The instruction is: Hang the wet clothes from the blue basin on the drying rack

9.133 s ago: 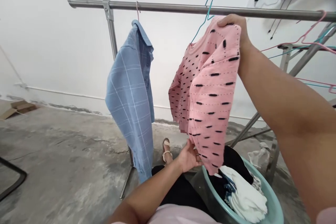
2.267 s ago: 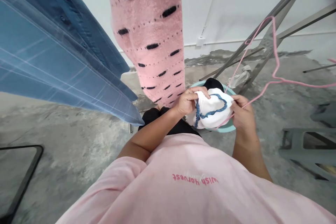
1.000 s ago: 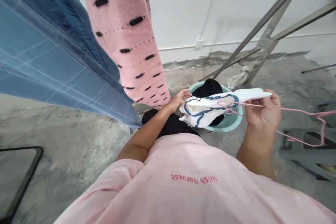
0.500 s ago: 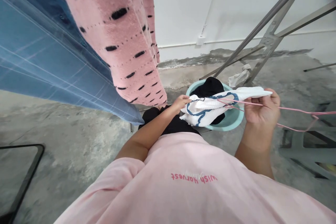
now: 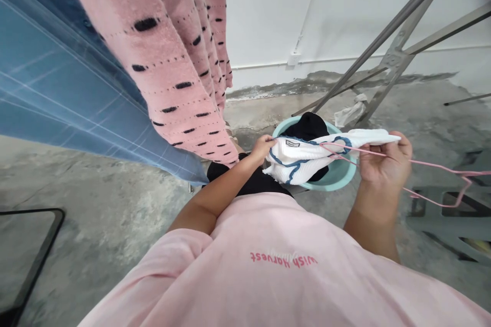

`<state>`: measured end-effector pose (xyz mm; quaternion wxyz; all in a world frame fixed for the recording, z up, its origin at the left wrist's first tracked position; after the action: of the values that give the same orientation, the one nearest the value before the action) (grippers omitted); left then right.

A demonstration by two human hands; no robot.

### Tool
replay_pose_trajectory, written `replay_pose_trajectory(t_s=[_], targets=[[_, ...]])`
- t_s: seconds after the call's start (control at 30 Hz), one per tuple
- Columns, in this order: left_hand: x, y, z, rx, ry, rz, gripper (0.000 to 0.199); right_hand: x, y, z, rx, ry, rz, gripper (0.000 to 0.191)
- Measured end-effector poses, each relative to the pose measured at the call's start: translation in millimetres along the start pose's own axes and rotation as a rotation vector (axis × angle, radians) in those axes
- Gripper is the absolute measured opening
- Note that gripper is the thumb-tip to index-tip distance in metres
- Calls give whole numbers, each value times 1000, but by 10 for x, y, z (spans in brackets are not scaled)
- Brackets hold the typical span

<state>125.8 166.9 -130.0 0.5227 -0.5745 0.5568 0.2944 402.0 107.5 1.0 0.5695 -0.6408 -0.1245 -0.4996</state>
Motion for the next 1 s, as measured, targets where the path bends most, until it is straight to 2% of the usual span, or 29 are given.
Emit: replay_pose_trajectory(t_s=[0.23,0.33,0.53,0.73,0.83,1.0], targets=[[-358,90,-52,-62,-88,-283,24,-10,58,13,-27,21,-40,15],[-488,64,-112,-21,-103,-390,27,-18,90,30,-31,36,-39,17],[-755,-48,-286,136,-121,-547,35,-64,143,20,-47,-1,-78,15],[-946,-46,-384,140,-109,-668,27,-80,149,-2,-36,-12,-74,13],[-1008,-47,-436,149,-130,-692,24,-59,135,-29,7,27,-116,11],[-1015,-107,-499,180,-97,-690,24,-59,92,-102,162,23,-286,30]])
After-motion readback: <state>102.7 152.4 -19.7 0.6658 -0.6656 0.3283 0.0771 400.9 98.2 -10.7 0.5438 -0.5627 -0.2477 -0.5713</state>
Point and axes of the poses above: each hand's wrist, its own z-axis towards the middle knuckle, its own y-axis out of the back of the hand, x = y × z, the point moved 4 cm from there along z, towards the middle knuckle, and after that the axes turned 14 degrees about x, right-handed, at the moved point
